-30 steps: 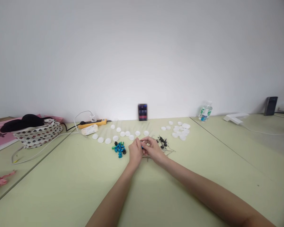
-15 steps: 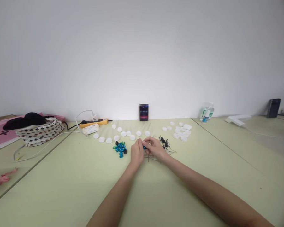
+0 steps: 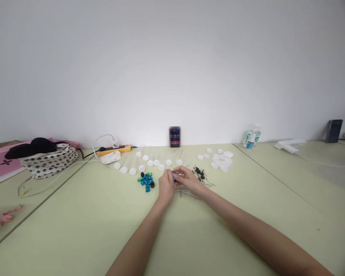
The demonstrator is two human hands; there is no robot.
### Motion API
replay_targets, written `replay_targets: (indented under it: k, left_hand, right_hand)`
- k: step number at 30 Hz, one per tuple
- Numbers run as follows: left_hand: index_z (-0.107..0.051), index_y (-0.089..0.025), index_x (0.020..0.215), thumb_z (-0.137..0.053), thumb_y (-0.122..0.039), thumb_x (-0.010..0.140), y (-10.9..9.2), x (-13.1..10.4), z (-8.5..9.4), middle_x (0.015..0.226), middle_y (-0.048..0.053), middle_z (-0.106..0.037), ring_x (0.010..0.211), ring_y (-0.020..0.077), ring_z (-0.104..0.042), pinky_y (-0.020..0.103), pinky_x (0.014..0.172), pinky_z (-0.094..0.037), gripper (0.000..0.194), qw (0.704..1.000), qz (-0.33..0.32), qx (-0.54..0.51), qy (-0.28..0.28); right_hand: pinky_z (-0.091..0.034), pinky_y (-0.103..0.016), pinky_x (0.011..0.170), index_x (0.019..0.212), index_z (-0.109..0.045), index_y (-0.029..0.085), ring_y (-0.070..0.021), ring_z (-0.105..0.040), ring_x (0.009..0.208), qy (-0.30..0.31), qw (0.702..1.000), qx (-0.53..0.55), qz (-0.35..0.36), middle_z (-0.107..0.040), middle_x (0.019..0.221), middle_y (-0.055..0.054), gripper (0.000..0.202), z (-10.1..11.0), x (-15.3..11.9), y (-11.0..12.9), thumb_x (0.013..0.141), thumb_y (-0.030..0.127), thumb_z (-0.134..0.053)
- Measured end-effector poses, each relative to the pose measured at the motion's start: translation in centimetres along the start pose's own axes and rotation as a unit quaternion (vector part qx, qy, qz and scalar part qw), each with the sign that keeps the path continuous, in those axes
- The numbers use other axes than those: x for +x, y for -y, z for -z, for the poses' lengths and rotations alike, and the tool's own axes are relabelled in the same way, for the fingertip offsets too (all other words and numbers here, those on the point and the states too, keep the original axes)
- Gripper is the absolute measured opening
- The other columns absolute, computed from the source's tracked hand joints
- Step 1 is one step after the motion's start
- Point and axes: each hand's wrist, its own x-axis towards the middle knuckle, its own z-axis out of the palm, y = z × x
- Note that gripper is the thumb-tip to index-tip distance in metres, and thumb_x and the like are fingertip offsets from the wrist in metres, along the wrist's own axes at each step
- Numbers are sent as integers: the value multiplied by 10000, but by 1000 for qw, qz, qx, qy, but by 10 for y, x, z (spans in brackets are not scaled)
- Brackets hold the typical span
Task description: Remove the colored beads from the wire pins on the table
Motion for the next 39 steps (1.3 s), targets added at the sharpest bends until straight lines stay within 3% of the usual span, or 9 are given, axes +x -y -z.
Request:
replay_targets:
  k: [3,9,15,19,22,27,34,39]
  left_hand:
    - [-392,-206,623,-244,-336,901,0,1,0,522,-21,-442,505,137,-428,236,501,-269,341,1000,4,-3,-5]
    - [-365,-205,595,-262,-338,893,4,3,-1,487,-43,-376,474,125,-369,239,492,-245,342,1000,13,-8,-6]
    - [-348,-207,615,-242,-380,897,3,2,-2,513,-48,-364,493,122,-374,231,495,-263,348,1000,12,-26,-4]
    - [-357,-207,633,-260,-385,893,3,2,-4,514,-51,-379,488,118,-391,224,489,-272,330,999,8,-38,10]
    - [-359,-207,633,-274,-386,890,4,2,-3,513,-51,-385,484,116,-384,223,482,-261,324,999,9,-45,11]
    - [-347,-208,619,-290,-390,885,5,2,-3,495,-57,-356,473,113,-357,225,477,-250,328,998,9,-59,13]
    - [-370,-200,628,-329,-384,876,6,1,-3,534,-46,-389,513,114,-368,222,501,-261,311,996,4,-86,26]
    - [-452,-191,698,-350,-418,875,3,0,1,546,-37,-472,498,105,-442,207,491,-321,305,988,13,-137,64]
  right_hand:
    - [-469,-234,600,952,-545,208,-98,-560,654,7,999,31,-1,-556,846,-5,304,1,0,0,706,348,-657]
    - [-388,-196,436,878,-572,171,-66,-477,475,-26,998,31,-43,-524,644,26,298,4,4,-6,719,412,-644]
    - [-509,-283,558,886,-556,192,-125,-584,609,-6,994,87,-66,-552,750,-7,295,6,2,-2,745,444,-619]
    - [-484,-250,529,898,-548,196,-102,-570,561,-9,996,81,-42,-557,736,2,278,4,2,-4,731,393,-651]
    - [-497,-265,588,947,-541,214,-96,-584,593,3,995,94,-23,-566,846,-4,305,4,3,-7,709,345,-680]
    - [-466,-258,535,892,-535,184,-104,-561,558,-10,997,68,-39,-549,732,2,285,5,7,-11,756,423,-611]
    - [-422,-228,554,909,-535,201,-73,-527,575,7,998,58,-5,-554,840,2,280,9,5,-9,705,333,-674]
    - [-429,-249,570,892,-548,184,-90,-532,579,-21,999,47,-12,-555,808,-7,308,12,8,-13,689,374,-681]
